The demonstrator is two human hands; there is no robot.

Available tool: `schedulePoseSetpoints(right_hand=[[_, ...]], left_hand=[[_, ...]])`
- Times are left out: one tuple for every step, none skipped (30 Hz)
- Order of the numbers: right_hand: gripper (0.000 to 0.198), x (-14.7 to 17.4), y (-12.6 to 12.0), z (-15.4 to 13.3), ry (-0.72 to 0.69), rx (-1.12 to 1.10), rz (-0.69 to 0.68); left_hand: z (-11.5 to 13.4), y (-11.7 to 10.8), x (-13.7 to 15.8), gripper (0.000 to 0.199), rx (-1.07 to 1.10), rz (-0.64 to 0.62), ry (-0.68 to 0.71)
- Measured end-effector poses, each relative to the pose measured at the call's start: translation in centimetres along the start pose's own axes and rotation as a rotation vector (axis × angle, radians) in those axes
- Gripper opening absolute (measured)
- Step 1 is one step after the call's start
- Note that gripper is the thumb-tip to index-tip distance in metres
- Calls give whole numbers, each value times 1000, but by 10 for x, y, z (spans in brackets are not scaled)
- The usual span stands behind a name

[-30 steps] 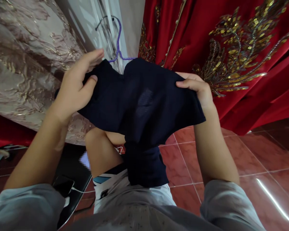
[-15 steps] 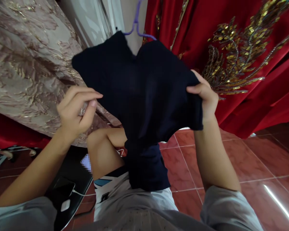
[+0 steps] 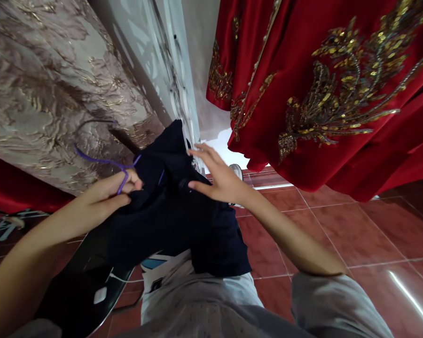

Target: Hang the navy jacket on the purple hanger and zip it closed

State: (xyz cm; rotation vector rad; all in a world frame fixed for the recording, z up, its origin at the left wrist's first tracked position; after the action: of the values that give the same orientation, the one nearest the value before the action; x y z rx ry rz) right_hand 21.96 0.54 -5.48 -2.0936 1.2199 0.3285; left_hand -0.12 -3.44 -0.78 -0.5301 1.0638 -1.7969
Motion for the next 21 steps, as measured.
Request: schedulePoseSetpoints(right_hand=[[85, -2, -8, 12, 9, 13, 53], [90, -5, -14, 22, 12, 14, 87], [92, -8, -16, 30, 14, 0, 105], [92, -10, -17, 36, 20, -34, 114], [90, -12, -16, 41, 29, -87, 120], [86, -13, -15, 45, 46, -155, 120], [78, -14, -12, 48, 78, -233, 110], [66, -14, -9, 52, 129, -317, 94], [52, -13, -7, 55, 194, -404, 84], [44, -12, -8, 58, 261, -491, 95], [43, -12, -12, 60, 318, -571, 135], [45, -15, -21, 60, 351, -640, 211], [45, -19, -35, 58, 355, -688, 312], [44, -25, -51, 54, 330, -709, 425], [42, -32, -70, 49, 292, -707, 529], [42, -40, -87, 43, 250, -690, 620], [45, -48, -105, 36, 207, -668, 699], [48, -53, -121, 29, 163, -645, 775], [51, -56, -135, 22, 123, -625, 843], [53, -55, -146, 17, 91, -607, 899], [54, -51, -154, 13, 65, -590, 942]], left_hand=[[-4, -5, 5, 12, -58, -6, 13], [-7, -13, 9, 12, -104, 8, 39], [-10, -22, 11, 13, -137, 39, 77], [-13, -31, 11, 15, -162, 73, 113], [-17, -40, 10, 17, -176, 106, 147], [-23, -48, 7, 18, -179, 135, 168], [-29, -55, 4, 18, -171, 162, 175], [-37, -61, -1, 17, -157, 192, 164], [-44, -68, -6, 15, -137, 242, 144], [-50, -74, -11, 12, -114, 317, 124], [-54, -80, -14, 14, -93, 407, 107], [-56, -86, -16, 21, -76, 515, 101], [-53, -90, -15, 29, -70, 644, 116], [-48, -93, -11, 33, -89, 780, 140], [-39, -94, -5, 32, -139, 914, 172], [-27, -90, 2, 27, -220, 1027, 215], [-13, -83, 8, 20, -325, 1102, 272], [1, -72, 11, 17, -439, 1125, 330], [13, -57, 9, 18, -546, 1076, 377], [21, -42, 2, 24, -629, 976, 405], [24, -25, -7, 32, -685, 846, 407]])
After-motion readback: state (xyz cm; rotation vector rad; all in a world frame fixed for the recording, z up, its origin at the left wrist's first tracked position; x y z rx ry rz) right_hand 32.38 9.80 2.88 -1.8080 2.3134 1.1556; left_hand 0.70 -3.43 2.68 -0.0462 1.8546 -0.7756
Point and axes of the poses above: each hand's wrist, its own x-axis away from the middle knuckle, its own y-axis out of the palm, z = x × y, the point moved 9 cm from there along -x, towards the middle knuckle, and after that the axes turned 15 degrees about -x, right-handed, at the moved point
